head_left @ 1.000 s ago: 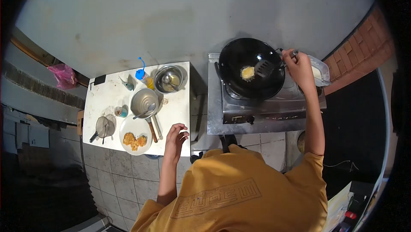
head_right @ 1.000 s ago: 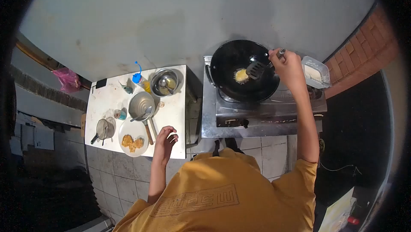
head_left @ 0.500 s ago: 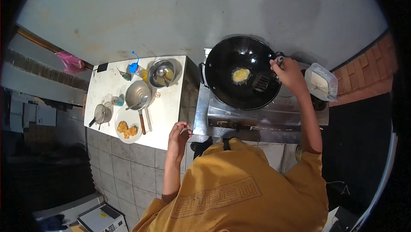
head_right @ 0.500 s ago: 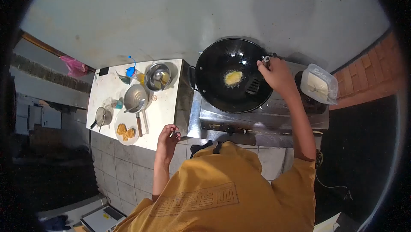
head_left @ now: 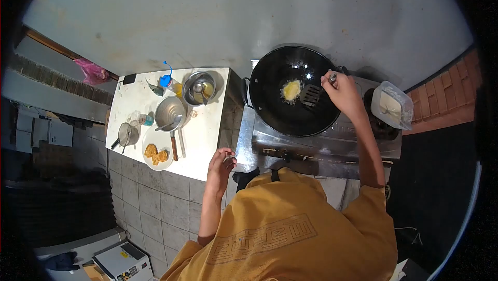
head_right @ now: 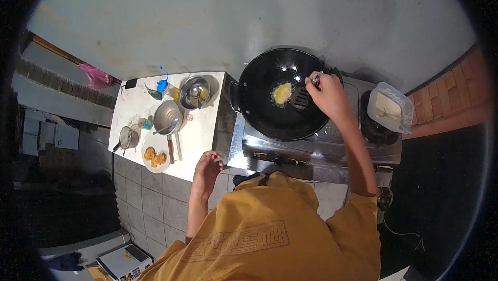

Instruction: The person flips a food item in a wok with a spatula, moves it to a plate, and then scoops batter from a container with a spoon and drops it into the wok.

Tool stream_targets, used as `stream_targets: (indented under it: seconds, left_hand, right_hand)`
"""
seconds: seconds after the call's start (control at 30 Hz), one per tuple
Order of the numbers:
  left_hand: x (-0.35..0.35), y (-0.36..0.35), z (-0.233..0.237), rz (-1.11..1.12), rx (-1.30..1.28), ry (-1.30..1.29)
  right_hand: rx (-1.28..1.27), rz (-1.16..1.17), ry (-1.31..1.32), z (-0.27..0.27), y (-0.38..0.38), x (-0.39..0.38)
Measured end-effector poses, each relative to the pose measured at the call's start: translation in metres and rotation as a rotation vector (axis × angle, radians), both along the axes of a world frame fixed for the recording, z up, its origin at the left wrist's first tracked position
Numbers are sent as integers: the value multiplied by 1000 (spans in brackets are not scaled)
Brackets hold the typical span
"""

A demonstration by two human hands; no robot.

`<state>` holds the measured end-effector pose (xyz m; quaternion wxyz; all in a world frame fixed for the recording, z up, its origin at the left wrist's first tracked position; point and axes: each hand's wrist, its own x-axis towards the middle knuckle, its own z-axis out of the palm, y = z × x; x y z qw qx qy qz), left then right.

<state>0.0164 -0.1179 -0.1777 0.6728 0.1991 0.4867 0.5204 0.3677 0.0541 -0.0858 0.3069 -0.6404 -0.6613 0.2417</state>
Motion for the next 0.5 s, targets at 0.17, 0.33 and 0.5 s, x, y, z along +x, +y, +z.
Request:
stream_targets:
  seconds: [0.17, 0.33, 0.5]
  left_hand:
    - [-2, 1, -4, -5, -13, 7]
    - [-1, 4, 0, -5, 0, -3]
    - [-1, 2, -2, -8, 3, 2]
  right_hand:
    - [6, 12, -91, -1, 2, 5]
    - [-14, 11, -27, -4, 5, 4]
    - [0, -13, -115, 5, 5, 8]
